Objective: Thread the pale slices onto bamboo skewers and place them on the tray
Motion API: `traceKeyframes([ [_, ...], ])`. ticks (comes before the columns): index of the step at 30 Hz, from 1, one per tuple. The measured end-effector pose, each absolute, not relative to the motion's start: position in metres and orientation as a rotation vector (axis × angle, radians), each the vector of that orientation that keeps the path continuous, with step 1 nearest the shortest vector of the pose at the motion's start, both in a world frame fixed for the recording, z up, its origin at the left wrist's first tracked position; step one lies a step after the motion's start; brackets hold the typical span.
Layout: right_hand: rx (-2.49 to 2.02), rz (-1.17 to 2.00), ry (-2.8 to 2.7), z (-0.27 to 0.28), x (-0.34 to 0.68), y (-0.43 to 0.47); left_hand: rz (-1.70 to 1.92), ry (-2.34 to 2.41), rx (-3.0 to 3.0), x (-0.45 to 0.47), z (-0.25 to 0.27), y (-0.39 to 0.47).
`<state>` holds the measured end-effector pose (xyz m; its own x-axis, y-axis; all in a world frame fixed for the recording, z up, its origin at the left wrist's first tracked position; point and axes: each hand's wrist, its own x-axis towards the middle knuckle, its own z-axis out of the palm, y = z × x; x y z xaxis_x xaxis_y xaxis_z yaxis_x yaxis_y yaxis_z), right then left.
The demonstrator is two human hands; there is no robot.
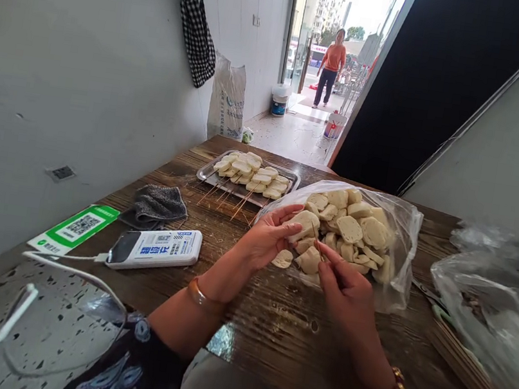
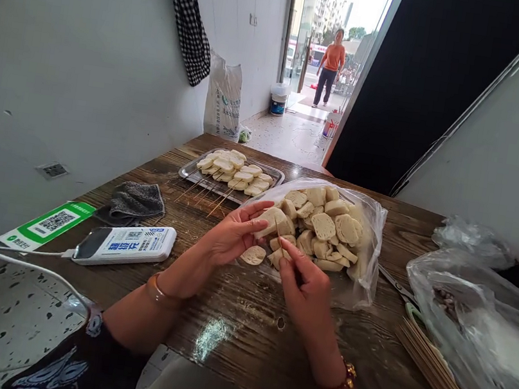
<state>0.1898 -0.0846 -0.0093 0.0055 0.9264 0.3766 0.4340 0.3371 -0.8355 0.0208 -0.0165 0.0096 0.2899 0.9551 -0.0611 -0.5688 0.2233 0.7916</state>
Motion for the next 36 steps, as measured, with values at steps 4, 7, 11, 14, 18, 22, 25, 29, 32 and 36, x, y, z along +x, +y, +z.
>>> traceKeyframes([
  [4,-1.24,0.577,-1.683,-0.0111,0.1891,-0.0843,1.195,0.659,0.748,0.0183,0.0103,-0.0139],
  [7,-1.22,0.555,-1.719,-0.0142,0.1892,-0.0827,1.246,0.672,0.749,0.0174,0.0081,-0.011],
  [11,-1.197,0.544,-1.766,-0.0163,0.1887,-0.0811,1.264,0.682,0.743,0.0168,0.0056,-0.0088],
  [14,-1.203,0.54,-1.787,-0.0166,0.1879,-0.0806,1.262,0.676,0.743,0.0167,0.0066,-0.0091],
  [18,-1.202,0.54,-1.792,-0.0176,0.1875,-0.0805,1.29,0.682,0.743,0.0168,0.0093,-0.0097],
  [22,-1.18,0.55,-1.803,-0.0182,0.188,-0.0812,1.286,0.685,0.735,0.0175,0.0096,-0.0091],
  [25,-1.179,0.548,-1.801,-0.0174,0.1884,-0.0817,1.269,0.69,0.739,0.0182,0.0094,-0.0092],
  [29,-1.181,0.528,-1.799,-0.0162,0.1888,-0.0818,1.263,0.697,0.742,0.0184,0.0105,-0.0106],
  [32,-1.183,0.522,-1.803,-0.0165,0.1888,-0.0815,1.263,0.698,0.737,0.0183,0.0118,-0.0111],
  [36,-1.18,0.527,-1.808,-0.0171,0.1888,-0.0816,1.264,0.695,0.732,0.0188,0.0122,-0.0111],
])
